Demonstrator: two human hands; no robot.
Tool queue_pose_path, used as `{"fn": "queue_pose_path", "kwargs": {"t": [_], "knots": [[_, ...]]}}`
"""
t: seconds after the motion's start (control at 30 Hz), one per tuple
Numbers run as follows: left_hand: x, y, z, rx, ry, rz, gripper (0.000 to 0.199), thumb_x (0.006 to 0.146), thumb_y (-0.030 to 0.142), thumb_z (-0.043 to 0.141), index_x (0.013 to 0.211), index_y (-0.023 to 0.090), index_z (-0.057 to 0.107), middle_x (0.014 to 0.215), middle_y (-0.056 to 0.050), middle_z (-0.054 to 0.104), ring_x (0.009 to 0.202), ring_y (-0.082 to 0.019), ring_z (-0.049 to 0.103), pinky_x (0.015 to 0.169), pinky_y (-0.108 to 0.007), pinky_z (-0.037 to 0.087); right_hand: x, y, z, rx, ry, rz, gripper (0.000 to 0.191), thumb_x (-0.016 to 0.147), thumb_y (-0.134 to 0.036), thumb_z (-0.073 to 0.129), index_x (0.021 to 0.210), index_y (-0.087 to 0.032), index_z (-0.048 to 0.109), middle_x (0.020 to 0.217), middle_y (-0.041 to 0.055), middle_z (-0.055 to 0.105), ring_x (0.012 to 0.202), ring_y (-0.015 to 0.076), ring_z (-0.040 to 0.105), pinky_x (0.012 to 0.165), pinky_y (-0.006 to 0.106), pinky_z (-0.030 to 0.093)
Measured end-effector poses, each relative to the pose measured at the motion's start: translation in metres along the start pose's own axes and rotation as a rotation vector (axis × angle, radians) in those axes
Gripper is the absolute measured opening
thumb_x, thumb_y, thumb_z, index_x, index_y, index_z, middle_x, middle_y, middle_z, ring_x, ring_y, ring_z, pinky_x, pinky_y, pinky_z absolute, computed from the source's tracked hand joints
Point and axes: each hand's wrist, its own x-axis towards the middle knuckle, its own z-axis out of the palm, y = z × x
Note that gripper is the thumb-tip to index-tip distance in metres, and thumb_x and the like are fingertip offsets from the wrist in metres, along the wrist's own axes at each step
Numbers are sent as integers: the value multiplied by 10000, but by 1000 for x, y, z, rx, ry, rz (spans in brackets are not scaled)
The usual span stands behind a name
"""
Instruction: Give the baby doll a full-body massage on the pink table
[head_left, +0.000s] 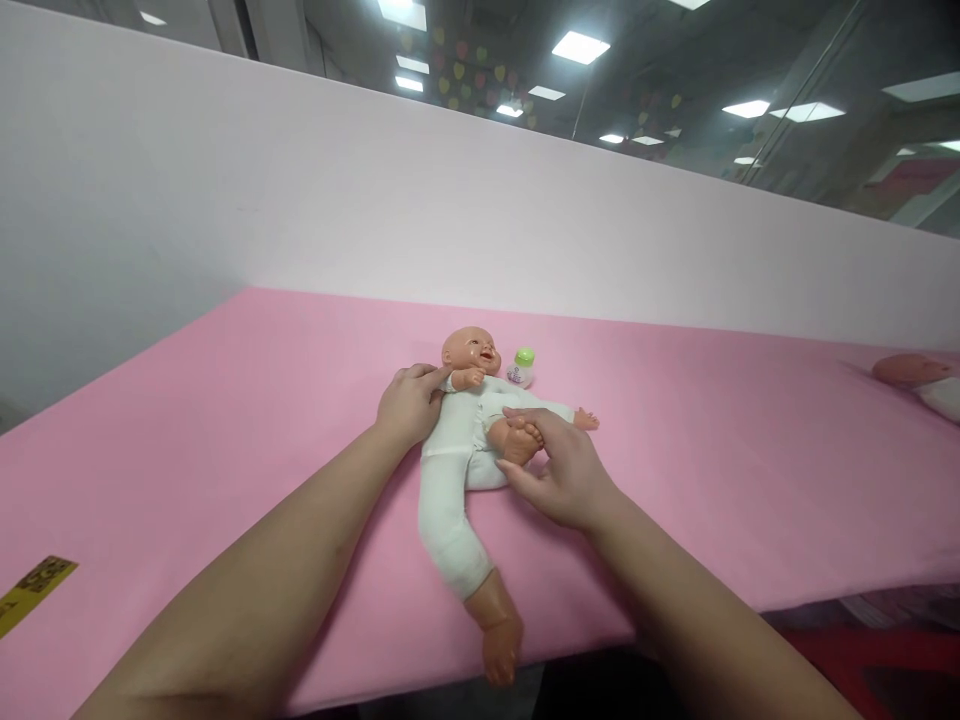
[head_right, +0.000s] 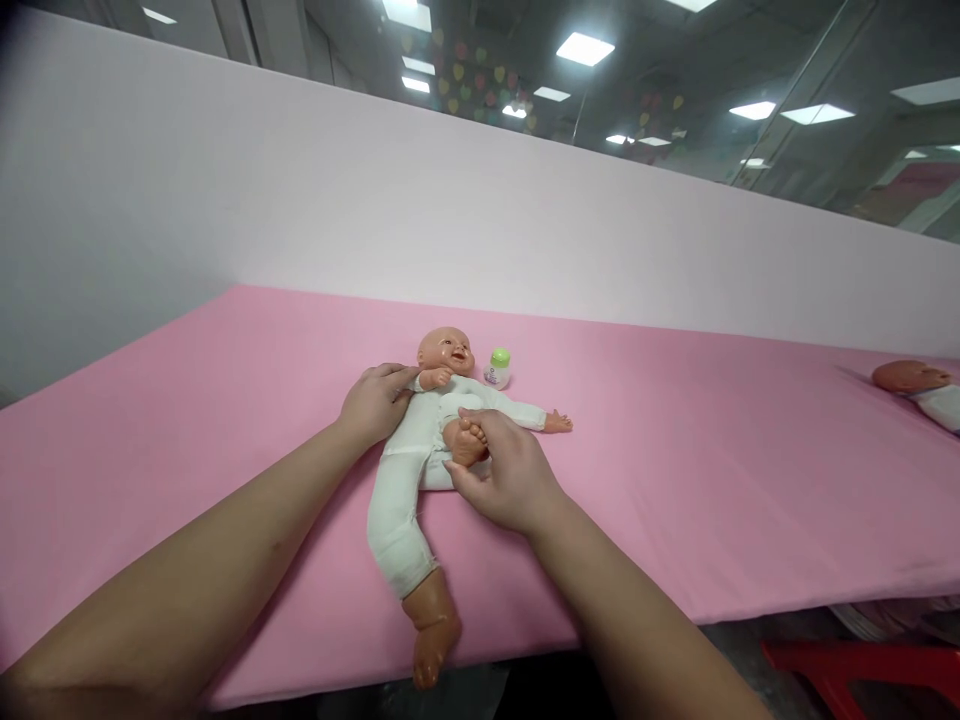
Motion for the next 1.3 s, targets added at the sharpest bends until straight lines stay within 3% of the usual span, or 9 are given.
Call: {"fn": "queue_pose_path", "kwargs": {"t": [0.2, 0.37, 0.47, 0.57, 0.7, 0.97, 1.13, 1.3], "knots": [[1, 6, 1, 143, -46, 61, 512, 994, 232, 494, 1449, 397, 659, 1302, -71, 707, 1206, -330, 607, 991, -458, 523, 3, 2, 11, 20, -4, 46, 365, 811, -280, 724, 1156, -219, 622, 1139, 105, 757, 1110, 330, 727, 918, 486, 608], [2, -2, -2, 3, -22, -8, 474, 983, 269, 522, 1427, 368, 657, 1344, -76, 695, 1203, -317, 638, 970, -436, 521, -10, -3, 4, -8, 42, 33, 422, 813, -275, 742, 1218, -226, 633, 1230, 111, 751, 1155, 332, 727, 967, 502, 608], [5, -18, -3, -155, 24, -165, 377, 985, 358, 546, 1340, 325, 668, 1236, -82, 740, 1104, -300, 686, 905, -410, 527, -24, -13, -5, -10, 87, 19, 437, 819, -271, 742, 1242, -239, 637, 1230, 99, 759, 1158, 320, 738, 991, 486, 612], [8, -38, 1, -318, 69, -438, 362, 969, 402, 567, 1308, 292, 625, 1168, -82, 764, 1008, -285, 718, 842, -390, 529, -45, -25, -15, -8, 94, 23, 437, 816, -276, 740, 1241, -248, 641, 1230, 95, 760, 1132, 308, 753, 940, 441, 644], [11, -55, 9, -470, 108, -676, 348, 918, 390, 610, 1238, 252, 601, 1132, -108, 764, 926, -285, 733, 775, -392, 538, -81, -33, -25, -2, 19, 45, 477, 823, -263, 748, 1286, -273, 637, 1251, 78, 758, 1143, 297, 755, 967, 428, 653], [10, -57, 13, -456, 98, -639, 341, 882, 396, 642, 1193, 266, 594, 1145, -82, 756, 958, -283, 732, 766, -379, 528, -128, -34, -13, 68, -109, 173, 491, 788, -142, 725, 1254, -296, 686, 1246, 73, 772, 1127, 298, 772, 947, 421, 677], [9, -55, 11, -438, 96, -644, 384, 910, 421, 629, 1254, 254, 588, 1185, -98, 756, 984, -278, 731, 793, -376, 521, -129, -38, -10, 100, -105, 183, 490, 791, -128, 722, 1256, -283, 692, 1230, 77, 777, 1134, 294, 770, 968, 425, 667], [8, -49, 11, -404, 107, -608, 480, 957, 577, 581, 1315, 257, 566, 1193, -104, 755, 992, -293, 730, 809, -389, 520, -123, -38, -16, 114, -112, 174, 501, 796, -119, 738, 1261, -296, 680, 1209, 56, 773, 1105, 261, 771, 940, 379, 666]]}}
